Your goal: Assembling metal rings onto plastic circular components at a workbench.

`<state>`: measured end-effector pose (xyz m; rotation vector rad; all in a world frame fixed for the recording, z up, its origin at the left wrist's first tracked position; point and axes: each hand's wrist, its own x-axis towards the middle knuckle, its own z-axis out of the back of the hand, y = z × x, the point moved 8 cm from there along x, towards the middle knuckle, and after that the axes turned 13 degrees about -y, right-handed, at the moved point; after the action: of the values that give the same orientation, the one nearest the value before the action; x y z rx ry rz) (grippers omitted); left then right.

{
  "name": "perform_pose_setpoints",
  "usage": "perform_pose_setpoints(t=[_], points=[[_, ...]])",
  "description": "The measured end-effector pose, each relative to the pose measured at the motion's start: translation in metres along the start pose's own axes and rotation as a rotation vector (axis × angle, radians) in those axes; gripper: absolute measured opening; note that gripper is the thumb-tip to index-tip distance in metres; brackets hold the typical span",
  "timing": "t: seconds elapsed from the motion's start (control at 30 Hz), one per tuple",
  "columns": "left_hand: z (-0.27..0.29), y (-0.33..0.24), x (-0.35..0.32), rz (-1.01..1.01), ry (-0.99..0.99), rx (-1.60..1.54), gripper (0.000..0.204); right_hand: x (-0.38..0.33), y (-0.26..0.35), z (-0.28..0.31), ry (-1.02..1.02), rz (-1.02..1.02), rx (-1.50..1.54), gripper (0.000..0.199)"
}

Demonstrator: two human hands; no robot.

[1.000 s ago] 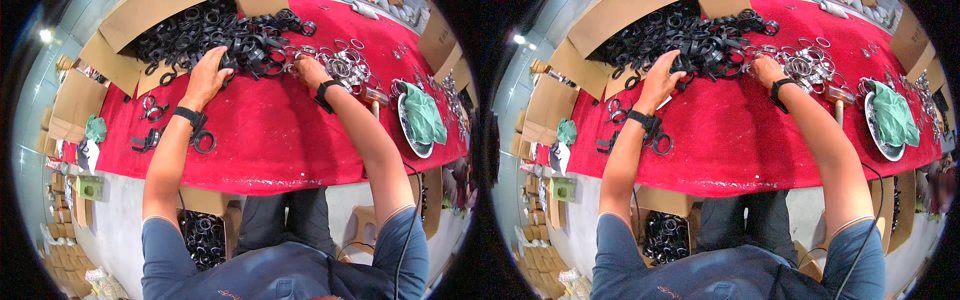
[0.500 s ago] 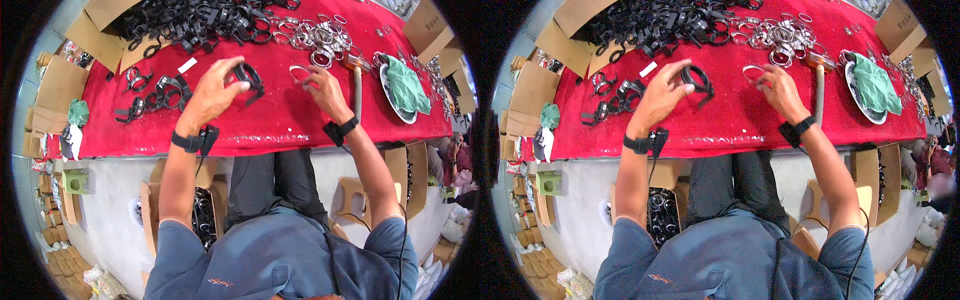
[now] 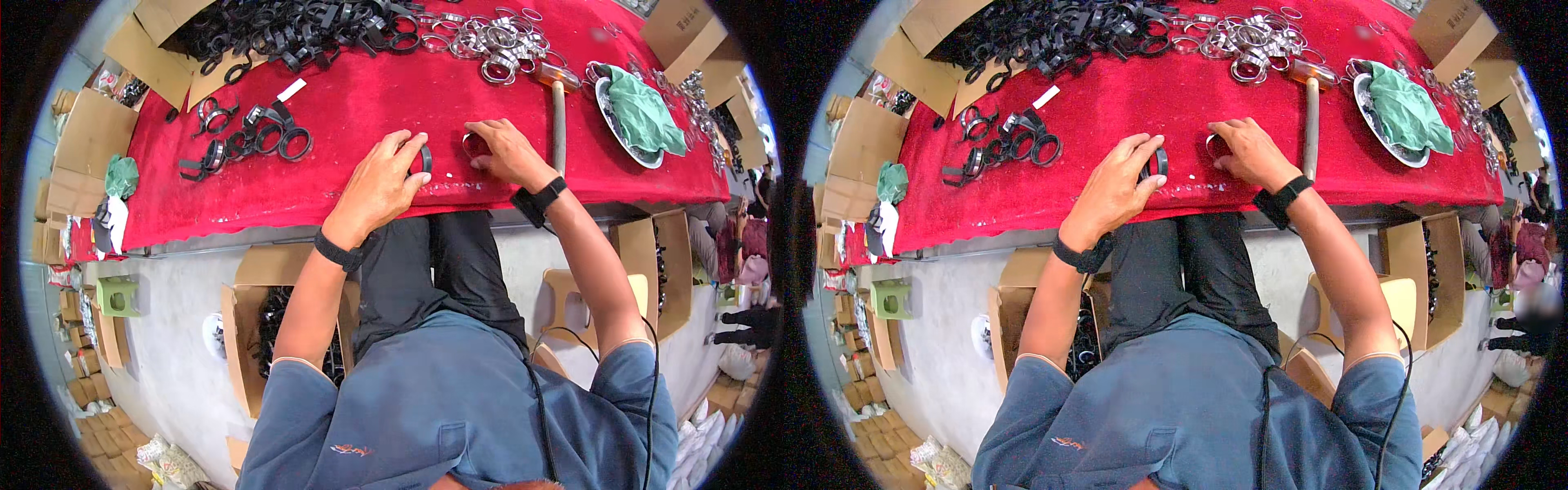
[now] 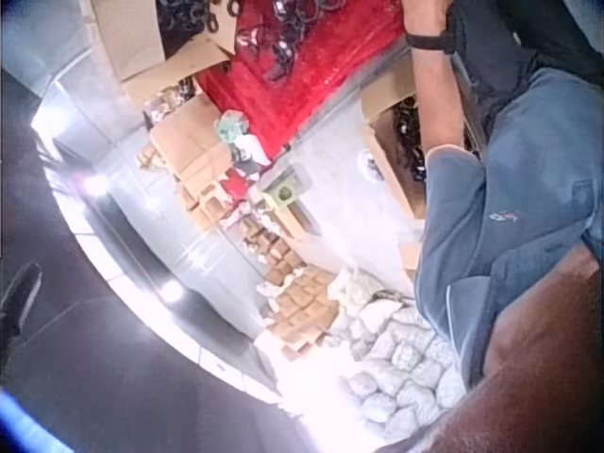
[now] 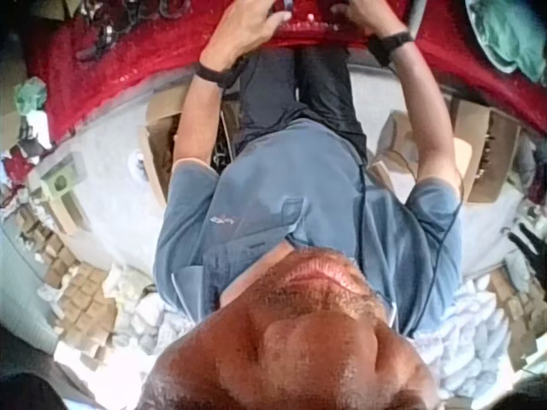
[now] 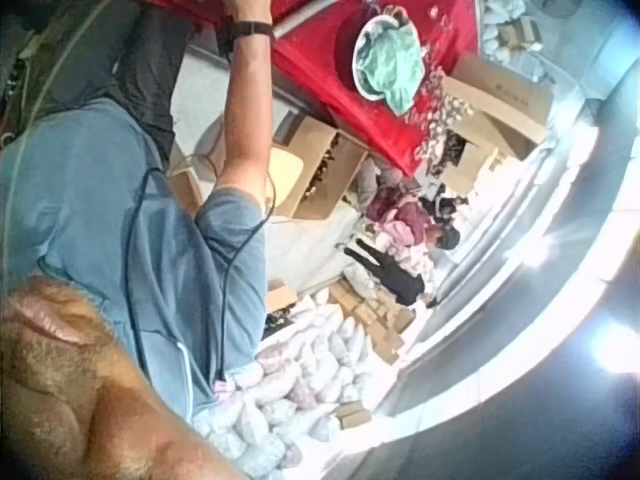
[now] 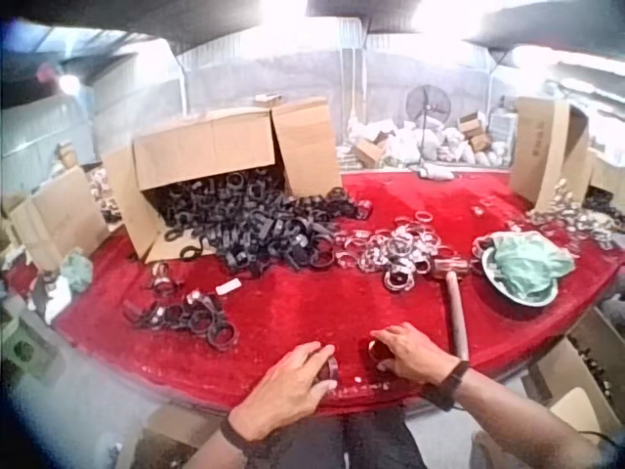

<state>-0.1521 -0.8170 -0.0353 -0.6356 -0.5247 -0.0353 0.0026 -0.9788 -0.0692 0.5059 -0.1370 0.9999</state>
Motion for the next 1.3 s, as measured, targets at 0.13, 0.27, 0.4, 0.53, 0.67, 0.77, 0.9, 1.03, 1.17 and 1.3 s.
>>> perform_pose_setpoints(t=[0.13, 0.27, 0.4, 0.53, 0.67, 0.77, 0.9, 1.03, 1.17, 1.3], points=[[-0.001, 0.004, -0.009, 0.000, 0.025, 0.043, 0.076, -0.011, 0.000, 0.013, 0.065, -0.234, 0.234, 0.073], [0.002, 0.009, -0.013, 0.096, 0.026, -0.068, 0.082, -0.040, 0.013, 0.018, 0.006, -0.569, 1.548, 0.066], [-0.007, 0.006, -0.021, 0.454, 0.041, -0.866, 0.084, -0.053, 0.030, 0.023, -0.025, -0.582, 1.934, 0.054], [-0.019, -0.045, -0.021, 0.501, 0.161, -1.299, 0.089, -0.066, 0.034, 0.018, -0.185, -0.624, 1.767, 0.045], [-0.036, -0.060, -0.037, 0.563, 0.171, -1.272, 0.091, -0.075, 0.041, 0.015, -0.335, -0.587, 1.653, 0.040], [-0.026, -0.071, -0.040, 0.551, 0.116, -1.316, 0.092, -0.078, 0.052, -0.008, -0.225, -0.541, 1.695, 0.043], [-0.037, -0.069, -0.043, 0.413, 0.278, -0.839, 0.093, -0.099, 0.041, -0.018, -0.159, -0.767, 1.356, 0.057], [-0.052, -0.104, -0.030, 0.074, 0.436, -0.543, 0.079, -0.125, 0.042, 0.003, -0.134, -0.779, 1.295, 0.070], [-0.050, -0.128, -0.027, 0.006, 0.467, -0.447, 0.076, -0.137, 0.032, -0.001, -0.117, -0.803, 1.384, 0.066], [-0.033, -0.139, -0.023, 0.024, 0.378, -0.535, 0.077, -0.139, 0.027, 0.002, -0.263, -0.808, 1.643, 0.064]])
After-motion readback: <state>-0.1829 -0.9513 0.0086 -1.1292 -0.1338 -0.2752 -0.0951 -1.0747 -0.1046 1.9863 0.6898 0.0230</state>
